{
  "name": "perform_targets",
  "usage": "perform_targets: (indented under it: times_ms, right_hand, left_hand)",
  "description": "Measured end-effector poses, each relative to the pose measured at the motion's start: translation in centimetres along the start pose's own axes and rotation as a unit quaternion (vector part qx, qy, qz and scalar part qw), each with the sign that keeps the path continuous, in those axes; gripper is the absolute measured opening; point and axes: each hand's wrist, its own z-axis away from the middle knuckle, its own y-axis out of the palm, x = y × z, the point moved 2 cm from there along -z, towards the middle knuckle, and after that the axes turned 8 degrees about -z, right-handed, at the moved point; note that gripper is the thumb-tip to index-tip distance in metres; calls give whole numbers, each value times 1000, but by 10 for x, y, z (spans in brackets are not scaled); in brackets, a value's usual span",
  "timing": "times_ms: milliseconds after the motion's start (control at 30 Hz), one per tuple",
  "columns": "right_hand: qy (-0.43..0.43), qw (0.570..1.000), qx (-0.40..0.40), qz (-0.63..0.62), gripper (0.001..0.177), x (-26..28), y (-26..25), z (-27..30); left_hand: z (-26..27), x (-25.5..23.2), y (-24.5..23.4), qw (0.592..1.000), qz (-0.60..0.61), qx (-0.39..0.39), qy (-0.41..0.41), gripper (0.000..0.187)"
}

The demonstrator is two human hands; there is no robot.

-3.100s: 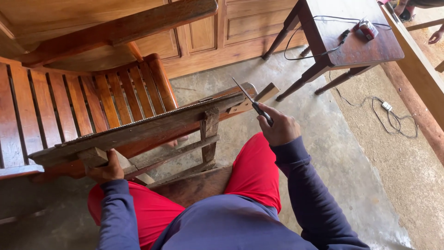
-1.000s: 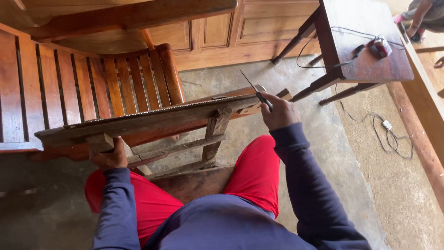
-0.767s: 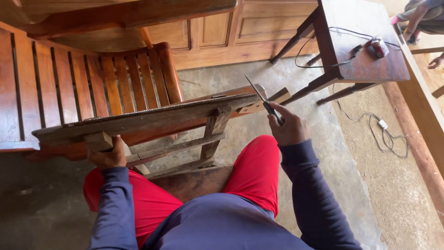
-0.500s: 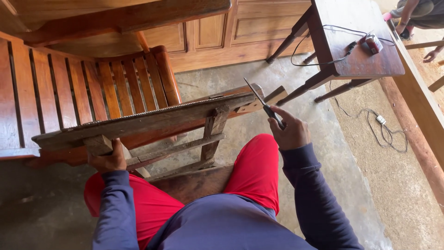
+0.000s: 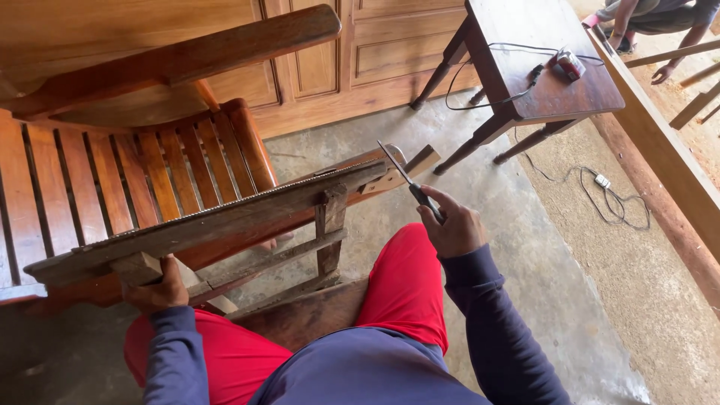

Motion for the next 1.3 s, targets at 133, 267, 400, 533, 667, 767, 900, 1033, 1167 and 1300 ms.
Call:
perform_targets:
  times_ms: [133,267,400,533,667,767,900,1033,1167,1300]
  right_hand:
    - [14,1000,11,8,42,0,-2,2]
    - [-22,1000,0,-10,43,-5,-1,2]
    - [-5,999,17,32,44,-8,3,2]
    - [-28,999,14,15,43,-15,3,4]
    - [-43,999,15,-23,43,-16,1,7]
    - [-29,999,24,-17,44,-13,-1,9]
    - [-16,999,36,-17,45,-10,-2,12]
    - [-29,999,38,-10,43,-12,-1,13]
    - [-35,999,19,-15,42,-9,-1,14]
    - [-57,998,-3,-11,41,-14,-1,17]
  left_hand:
    - [1,-1,0,1000,5,-2,4,46]
    - [2,2,0,1000,-12,-2,1,45]
    - [1,5,-2,999,-34,-3,3,44]
    - [0,16,-1,1000,-16,-1,-1,42]
    - [1,15,-2,1000,-30,-3,5,46]
    - [1,12,-2,999,-35,1,8,42]
    - [-3,12,-2,1000,-21,2,9,42]
    - [-1,10,1,1000,15,4,-5,42]
    - [-1,12,-2,1000,7,-1,-2,44]
    - [-2,16,-2,1000,11,2,-12,45]
